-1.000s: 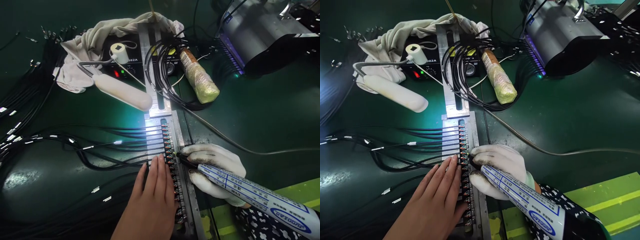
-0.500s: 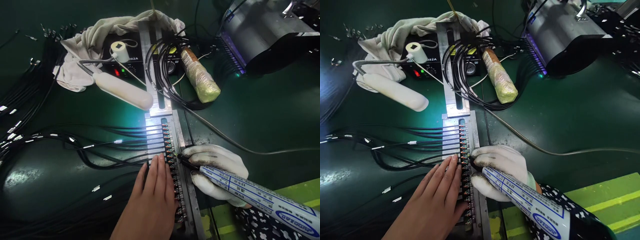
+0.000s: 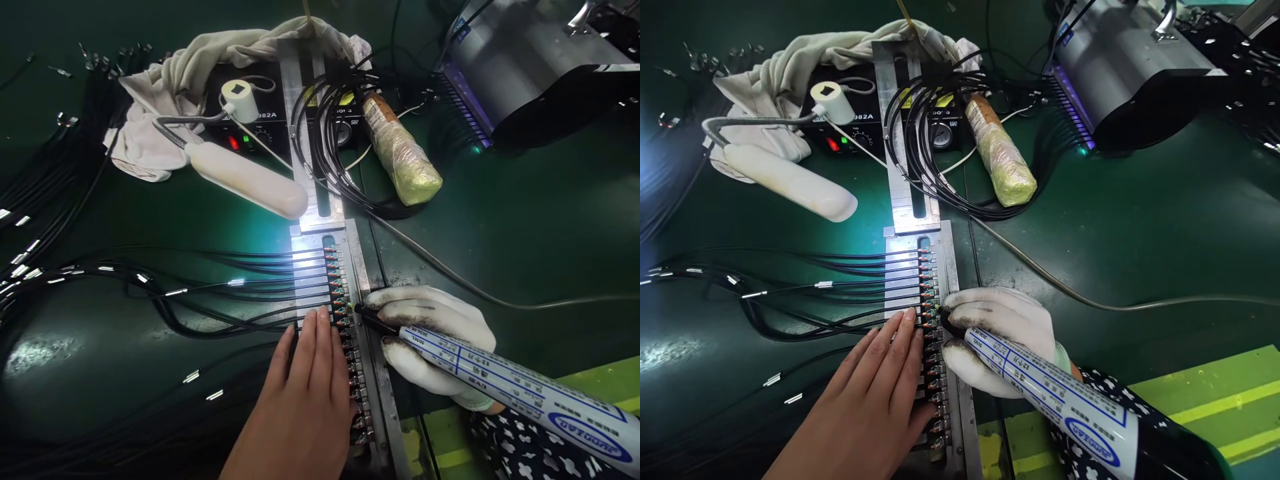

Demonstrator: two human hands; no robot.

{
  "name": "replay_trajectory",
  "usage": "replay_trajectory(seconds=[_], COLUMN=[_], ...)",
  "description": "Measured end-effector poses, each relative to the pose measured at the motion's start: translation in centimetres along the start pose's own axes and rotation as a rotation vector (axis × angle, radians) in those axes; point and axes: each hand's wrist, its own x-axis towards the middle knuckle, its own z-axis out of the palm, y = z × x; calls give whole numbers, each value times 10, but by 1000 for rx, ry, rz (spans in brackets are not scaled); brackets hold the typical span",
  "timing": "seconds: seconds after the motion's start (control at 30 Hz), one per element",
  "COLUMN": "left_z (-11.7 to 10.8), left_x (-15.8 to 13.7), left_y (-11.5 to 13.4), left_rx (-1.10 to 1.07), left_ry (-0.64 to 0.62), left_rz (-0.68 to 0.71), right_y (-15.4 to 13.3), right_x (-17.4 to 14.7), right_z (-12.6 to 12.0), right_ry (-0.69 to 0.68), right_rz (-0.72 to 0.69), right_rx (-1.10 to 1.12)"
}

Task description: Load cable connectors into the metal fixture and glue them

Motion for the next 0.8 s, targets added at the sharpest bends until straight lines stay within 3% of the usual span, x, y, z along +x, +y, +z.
replay_trajectory(seconds=[0.8], left_z=[-2], left_x=[-1], left_y=[3], left_rx=[-8], left_ry=[-21], left_rz=[-14], right_y=[1], right_x=[0], right_z=[1], right_ry=[10], right_rz=[33], right_rx=[43])
